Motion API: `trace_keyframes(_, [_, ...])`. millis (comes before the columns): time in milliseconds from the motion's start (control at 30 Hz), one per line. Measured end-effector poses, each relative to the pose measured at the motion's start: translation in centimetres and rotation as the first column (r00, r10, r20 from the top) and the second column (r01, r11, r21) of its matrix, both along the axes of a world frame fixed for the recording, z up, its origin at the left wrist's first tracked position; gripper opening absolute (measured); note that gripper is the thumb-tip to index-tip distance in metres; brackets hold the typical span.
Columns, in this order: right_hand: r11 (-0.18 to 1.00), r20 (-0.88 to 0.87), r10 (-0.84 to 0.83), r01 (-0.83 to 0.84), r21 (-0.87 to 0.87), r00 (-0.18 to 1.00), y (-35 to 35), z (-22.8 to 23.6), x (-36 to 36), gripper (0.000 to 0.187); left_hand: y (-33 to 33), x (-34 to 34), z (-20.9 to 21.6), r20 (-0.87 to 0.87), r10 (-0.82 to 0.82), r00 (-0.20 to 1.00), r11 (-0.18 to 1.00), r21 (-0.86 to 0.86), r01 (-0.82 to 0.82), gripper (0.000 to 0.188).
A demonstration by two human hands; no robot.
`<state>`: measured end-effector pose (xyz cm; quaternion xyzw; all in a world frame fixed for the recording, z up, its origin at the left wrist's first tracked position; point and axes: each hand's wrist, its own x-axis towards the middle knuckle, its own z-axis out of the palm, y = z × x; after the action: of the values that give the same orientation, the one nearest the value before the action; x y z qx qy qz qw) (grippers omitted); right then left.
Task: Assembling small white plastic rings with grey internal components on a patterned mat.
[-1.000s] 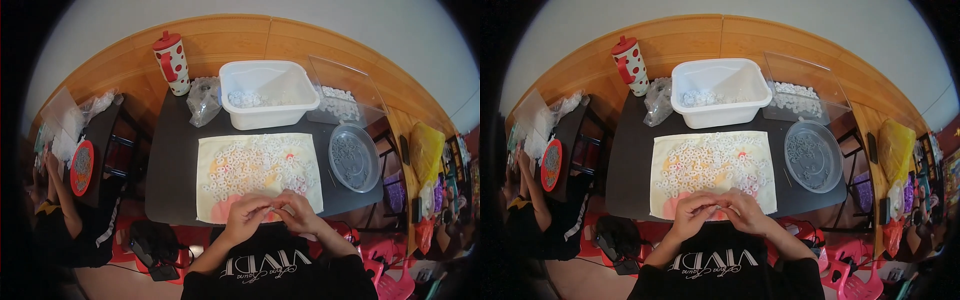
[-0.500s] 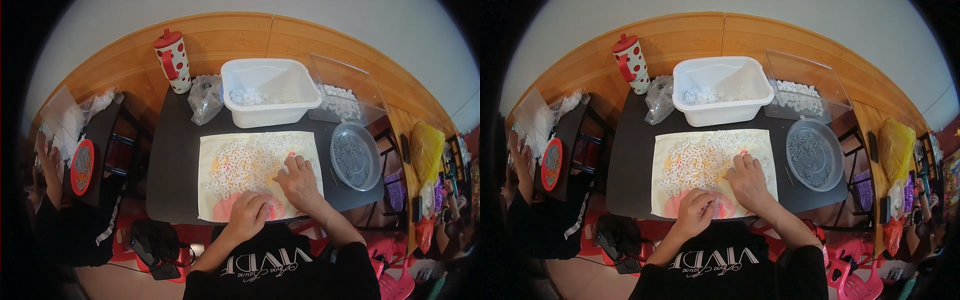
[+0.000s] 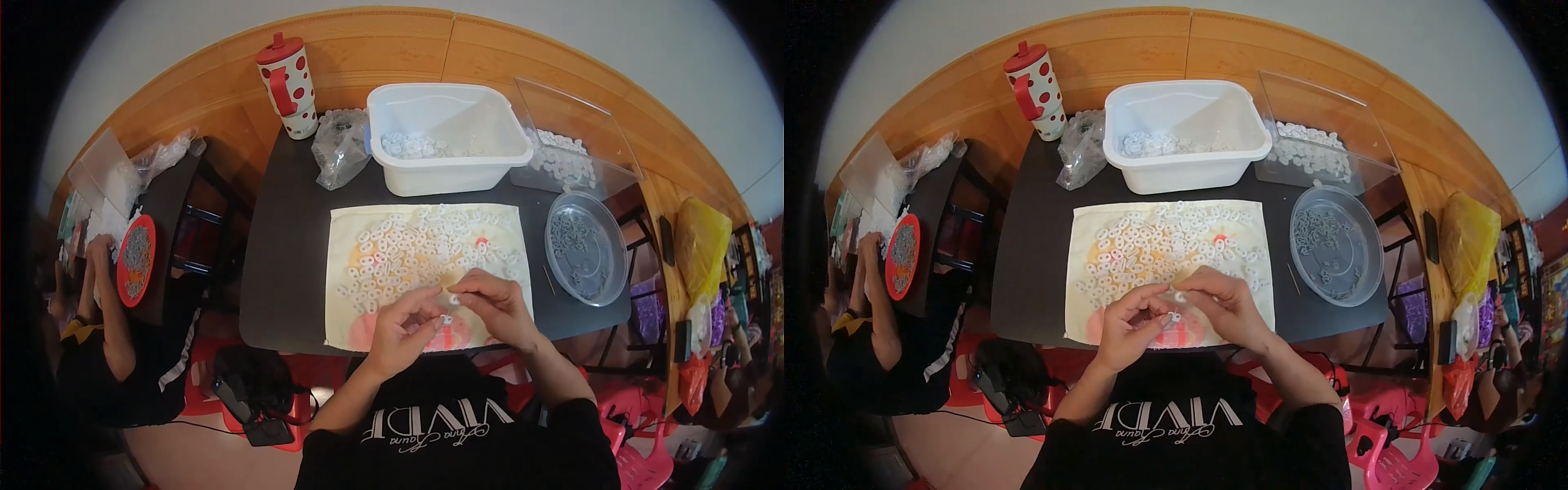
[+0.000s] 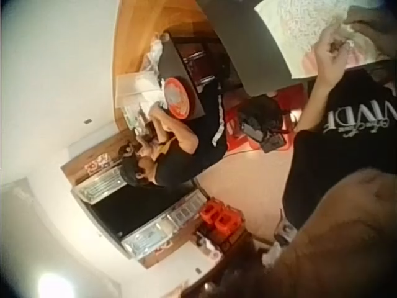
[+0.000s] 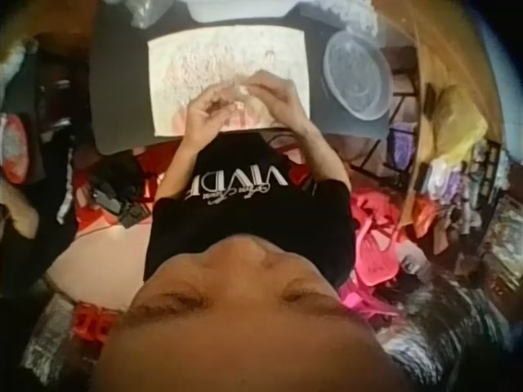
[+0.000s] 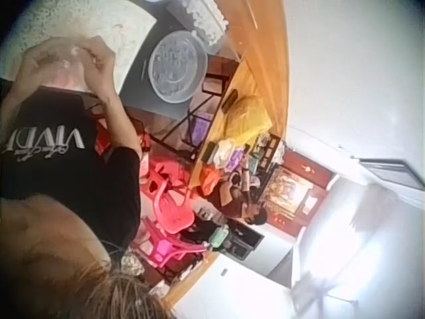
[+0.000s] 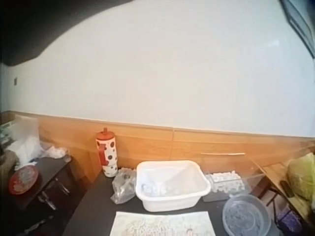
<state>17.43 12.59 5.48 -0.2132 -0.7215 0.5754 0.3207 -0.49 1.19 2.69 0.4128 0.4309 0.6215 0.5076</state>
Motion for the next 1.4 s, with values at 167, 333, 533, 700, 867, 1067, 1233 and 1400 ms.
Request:
trace_keyframes(167, [0.997, 0.032, -0.036, 0.038, -0.069, 0.999, -1.0, 0.1, -0.2, 0.013, 0.0, 0.5, -0.2, 0.041, -0.003, 0.999, 0.995, 0.097, -0.001, 0.044])
trace_keyframes(333, [0.996, -0.012, -0.024, 0.023, -0.092, 1.0, -1.2, 0.2, -0.2, 0.012, -0.1, 0.5, 0.5, 0.024, 0.004, 1.0, 0.994, 0.107, -0.007, 0.042])
trace_keyframes(533, [0.993, -0.035, -0.034, 0.03, -0.116, 0.999, -1.4, -0.1, -0.1, 0.011, -0.3, 0.7, 0.8, 0.032, 0.02, 0.999, 0.995, 0.094, -0.023, 0.041])
trace_keyframes(700, [0.994, -0.038, -0.025, 0.021, -0.103, 0.999, -1.4, -0.1, 0.0, 0.01, -0.4, 0.7, 0.9, 0.069, 0.014, 0.998, 0.997, 0.071, -0.019, 0.04])
trace_keyframes(867, [0.983, -0.057, -0.022, 0.011, -0.181, 0.998, -1.6, 0.0, -0.3, 0.014, -0.3, 0.7, 0.9, 0.06, 0.016, 0.998, 0.997, 0.079, -0.021, 0.039])
trace_keyframes(1067, [0.992, -0.049, -0.015, 0.008, -0.125, 0.999, -1.7, 0.2, -0.2, 0.013, -0.5, 0.7, 0.5, 0.058, 0.025, 0.998, 0.996, 0.085, -0.03, 0.039])
trace_keyframes(1233, [0.999, 0.015, 0.016, -0.016, -0.04, 1.0, -1.7, 0.3, -0.2, 0.012, -0.5, 1.1, 0.2, 0.012, 0.087, 0.996, 0.988, 0.128, -0.088, 0.037])
trace_keyframes(1400, [0.999, 0.035, 0.034, -0.033, -0.043, 0.999, -1.5, -0.3, 0.0, 0.012, -0.5, 1.5, -0.7, 0.082, 0.114, 0.99, 0.991, 0.059, -0.119, 0.034])
